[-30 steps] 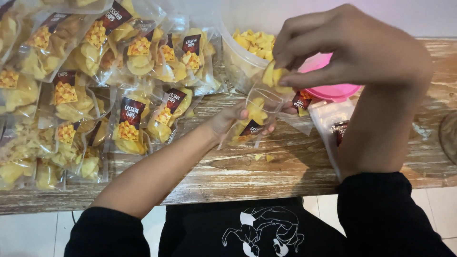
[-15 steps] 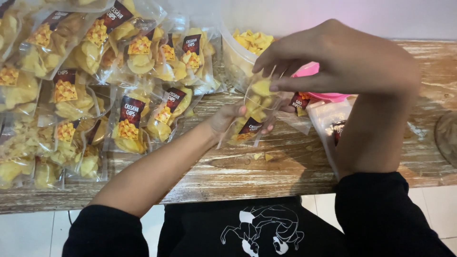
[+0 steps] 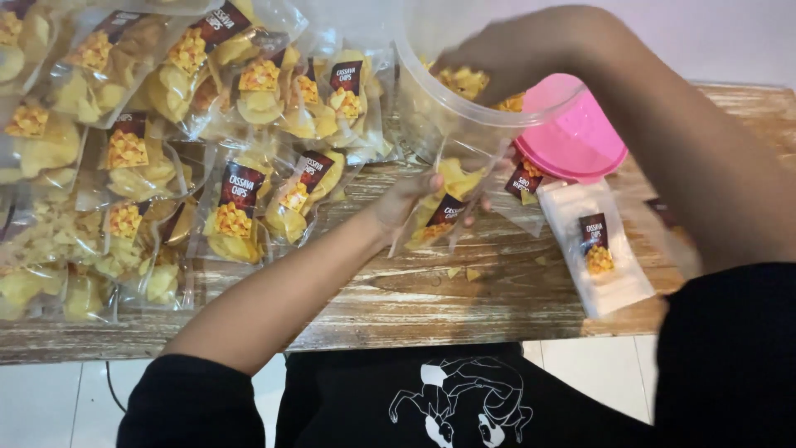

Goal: Packing cassava chips from a large plastic container into small individual plastic bags.

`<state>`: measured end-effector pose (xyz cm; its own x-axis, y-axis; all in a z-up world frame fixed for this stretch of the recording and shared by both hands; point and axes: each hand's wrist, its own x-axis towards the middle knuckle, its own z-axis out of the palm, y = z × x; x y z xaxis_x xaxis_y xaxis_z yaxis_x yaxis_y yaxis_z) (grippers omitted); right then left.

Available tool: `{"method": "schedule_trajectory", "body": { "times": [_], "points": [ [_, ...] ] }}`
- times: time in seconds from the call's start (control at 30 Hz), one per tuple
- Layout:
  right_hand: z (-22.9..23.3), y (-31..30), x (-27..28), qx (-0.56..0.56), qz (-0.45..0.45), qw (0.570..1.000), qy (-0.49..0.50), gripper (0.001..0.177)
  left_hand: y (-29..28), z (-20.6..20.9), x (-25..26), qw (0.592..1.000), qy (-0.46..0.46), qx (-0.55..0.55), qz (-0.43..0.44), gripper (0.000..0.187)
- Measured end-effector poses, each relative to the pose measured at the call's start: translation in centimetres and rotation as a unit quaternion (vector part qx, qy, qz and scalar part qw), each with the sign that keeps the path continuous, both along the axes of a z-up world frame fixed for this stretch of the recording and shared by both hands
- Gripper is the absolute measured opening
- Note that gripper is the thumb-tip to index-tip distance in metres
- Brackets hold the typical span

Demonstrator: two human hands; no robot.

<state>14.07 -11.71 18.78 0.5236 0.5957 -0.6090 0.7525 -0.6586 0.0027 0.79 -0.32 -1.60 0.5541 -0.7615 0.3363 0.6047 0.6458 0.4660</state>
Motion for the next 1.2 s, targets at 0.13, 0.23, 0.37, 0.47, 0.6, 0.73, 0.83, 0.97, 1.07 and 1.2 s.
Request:
{"method": "schedule_trajectory", "body": {
  "times": [0.13, 0.23, 0.37, 0.47, 0.6, 0.73, 0.83, 0.97, 1.07, 1.2],
  "points": [
    [-2.0, 0.8, 1.7, 0.033, 0.067, 0.979, 0.189, 0.049, 0.0, 0.8, -0.2, 0.998, 0.003, 0.028, 0.055, 0.089],
    [-1.5, 0.8, 0.8, -0.026, -0.005, 0.997, 0.074, 0.061, 0.2, 0.5, -0.4, 1.000, 0.027, -0.006, 0.008, 0.090],
    [0.4, 1.4, -1.3, -0.015, -0.009, 0.997, 0.079, 0.043, 0.0, -0.6, -0.2, 0.997, 0.034, 0.052, 0.054, 0.081],
    [-0.4, 1.0, -1.0, -0.003, -0.020, 0.995, 0.099, 0.042, -0.1, 0.0, -0.5, 0.994, 0.052, 0.061, 0.078, 0.073],
    [-1.6, 0.4, 0.1, 0.050, -0.011, 0.995, 0.081, 0.044, 0.0, 0.4, -0.9, 0.987, 0.044, 0.094, 0.124, 0.066],
    [-0.1, 0.6, -1.6, 0.049, -0.069, 0.995, 0.060, 0.046, 0.1, 0.6, -0.9, 0.990, 0.038, 0.094, 0.095, 0.067],
    [0.2, -0.2, -1.9, 0.097, -0.035, 0.993, 0.053, 0.045, -0.1, 0.8, -1.0, 0.986, 0.069, 0.094, 0.120, 0.075],
    [0.9, -2.0, -1.3, 0.186, -0.089, 0.977, 0.061, 0.036, -0.1, 0.8, -0.9, 0.989, 0.051, 0.093, 0.103, 0.081],
    [1.1, -4.2, 0.0, 0.272, -0.110, 0.954, 0.060, 0.018, -0.1, 0.7, -0.8, 0.992, 0.037, 0.062, 0.105, 0.083],
    [3.3, -5.5, -2.5, 0.390, -0.134, 0.910, 0.039, 0.010, 0.4, 2.9, -1.6, 0.996, 0.025, 0.039, 0.078, 0.094]
  ]
}}
